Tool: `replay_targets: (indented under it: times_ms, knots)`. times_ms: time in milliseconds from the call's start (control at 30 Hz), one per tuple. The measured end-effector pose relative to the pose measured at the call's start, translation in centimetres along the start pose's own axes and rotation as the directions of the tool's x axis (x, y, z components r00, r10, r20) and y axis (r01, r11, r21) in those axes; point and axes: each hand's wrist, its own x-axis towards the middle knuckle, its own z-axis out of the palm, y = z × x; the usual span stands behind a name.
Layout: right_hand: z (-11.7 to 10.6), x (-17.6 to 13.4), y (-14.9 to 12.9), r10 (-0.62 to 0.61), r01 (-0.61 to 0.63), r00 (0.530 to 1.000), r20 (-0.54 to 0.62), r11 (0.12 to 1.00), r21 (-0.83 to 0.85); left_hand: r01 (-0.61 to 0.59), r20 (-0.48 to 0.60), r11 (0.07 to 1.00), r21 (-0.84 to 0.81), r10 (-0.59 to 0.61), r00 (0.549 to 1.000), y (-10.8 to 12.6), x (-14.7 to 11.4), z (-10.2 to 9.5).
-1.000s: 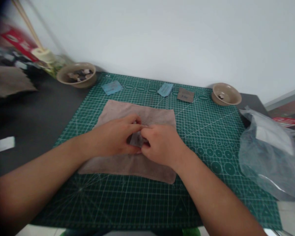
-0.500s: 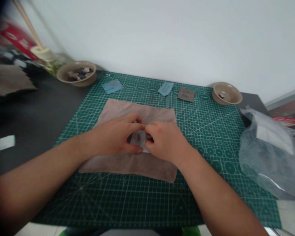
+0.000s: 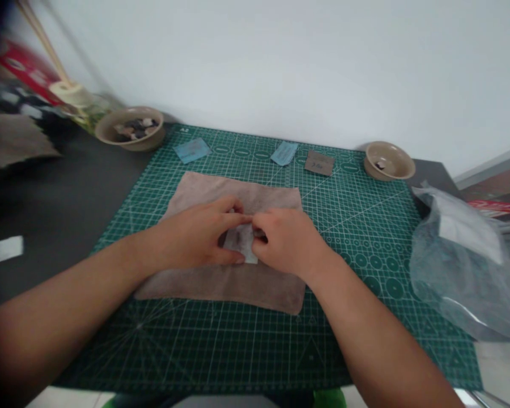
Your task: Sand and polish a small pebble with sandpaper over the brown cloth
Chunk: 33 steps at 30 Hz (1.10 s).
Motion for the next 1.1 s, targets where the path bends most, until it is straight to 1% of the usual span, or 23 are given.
replay_targets:
  times_ms: [100, 167, 233, 267, 333, 367, 400, 433, 467, 500, 533, 567, 600, 633, 667, 700, 767, 833, 933, 1100]
  knots:
    - [0.0, 0.0, -0.1, -0.052, 0.051, 0.997, 0.048, 0.998, 0.031, -0.010, 0.003, 1.000, -0.013, 0.010, 1.000, -0.1, 0.0, 0.0]
    - [-0.3, 0.0, 0.3, -0.047, 0.045, 0.998, 0.048, 0.998, 0.042, -0.023, 0.001, 1.000, -0.013, 0.023, 1.000, -0.2, 0.0, 0.1]
    - [-0.7, 0.1, 1.0, 0.048, -0.047, 0.998, -0.027, 0.998, 0.038, -0.027, -0.002, 1.000, 0.004, 0.028, 1.000, -0.3, -0.1, 0.2]
    - [-1.0, 0.2, 1.3, 0.088, -0.082, 0.994, -0.066, 0.993, 0.086, -0.028, -0.001, 1.000, 0.014, 0.028, 1.000, -0.3, -0.1, 0.2]
    - [-1.5, 0.3, 1.8, 0.175, -0.126, 0.973, -0.152, 0.949, 0.287, -0.030, 0.001, 0.999, 0.024, 0.030, 1.000, -0.4, -0.1, 0.2]
    - [-1.6, 0.3, 1.8, 0.218, -0.132, 0.963, -0.159, 0.895, 0.426, -0.029, -0.002, 0.999, 0.019, 0.029, 1.000, -0.3, -0.1, 0.2]
    - [-1.7, 0.3, 1.7, 0.258, -0.137, 0.957, -0.135, 0.809, 0.572, -0.028, -0.016, 1.000, 0.008, 0.029, 0.999, -0.3, -0.1, 0.1]
    - [-1.8, 0.2, 1.6, 0.289, -0.149, 0.954, -0.081, 0.691, 0.708, -0.031, -0.043, 0.999, -0.013, 0.031, 0.999, -0.2, -0.1, 0.0]
    - [-1.8, 0.2, 1.3, 0.306, -0.168, 0.952, -0.011, 0.552, 0.817, -0.038, -0.085, 0.998, -0.040, 0.035, 0.996, -0.1, -0.1, -0.1]
    - [-1.8, 0.2, 1.1, 0.309, -0.189, 0.949, 0.059, 0.410, 0.892, -0.051, -0.144, 0.996, -0.071, 0.041, 0.989, 0.0, -0.1, -0.3]
    - [-1.8, 0.2, 0.9, 0.303, -0.205, 0.946, 0.116, 0.280, 0.938, -0.077, -0.215, 0.992, -0.101, 0.053, 0.975, 0.2, -0.2, -0.4]
    - [-1.7, 0.2, 0.8, 0.294, -0.209, 0.944, 0.151, 0.173, 0.963, -0.107, -0.293, 0.986, -0.126, 0.066, 0.954, 0.3, -0.3, -0.5]
    - [-1.7, 0.2, 0.8, 0.286, -0.200, 0.944, 0.167, 0.091, 0.976, -0.139, -0.369, 0.980, -0.142, 0.078, 0.926, 0.4, -0.4, -0.6]
    - [-1.6, 0.2, 0.8, 0.275, -0.187, 0.946, 0.172, 0.030, 0.982, -0.176, -0.439, 0.974, -0.145, 0.096, 0.893, 0.5, -0.5, -0.6]
    - [-1.6, 0.3, 0.8, 0.262, -0.173, 0.950, 0.171, -0.015, 0.985, -0.196, -0.485, 0.970, -0.144, 0.104, 0.868, 0.5, -0.6, -0.6]
    - [-1.6, 0.3, 1.0, 0.250, -0.161, 0.954, 0.168, -0.048, 0.986, -0.215, -0.514, 0.967, -0.137, 0.116, 0.850, 0.6, -0.7, -0.6]
    - [-1.5, 0.3, 1.2, 0.227, -0.143, 0.961, 0.158, -0.084, 0.986, -0.243, -0.540, 0.961, -0.131, 0.136, 0.830, 0.6, -0.9, -0.4]
    - [-1.5, 0.3, 1.3, 0.209, -0.119, 0.968, 0.138, -0.100, 0.988, -0.273, -0.573, 0.952, -0.138, 0.148, 0.806, 0.7, -1.0, -0.2]
    - [-1.4, 0.2, 1.2, 0.193, -0.090, 0.975, 0.112, -0.120, 0.989, -0.325, -0.633, 0.936, -0.135, 0.171, 0.755, 0.7, -1.1, -0.1]
    - [-1.1, 0.3, 0.9, 0.133, -0.049, 0.989, 0.070, -0.151, 0.987, -0.379, -0.712, 0.923, -0.064, 0.224, 0.666, 0.8, -1.1, -0.2]
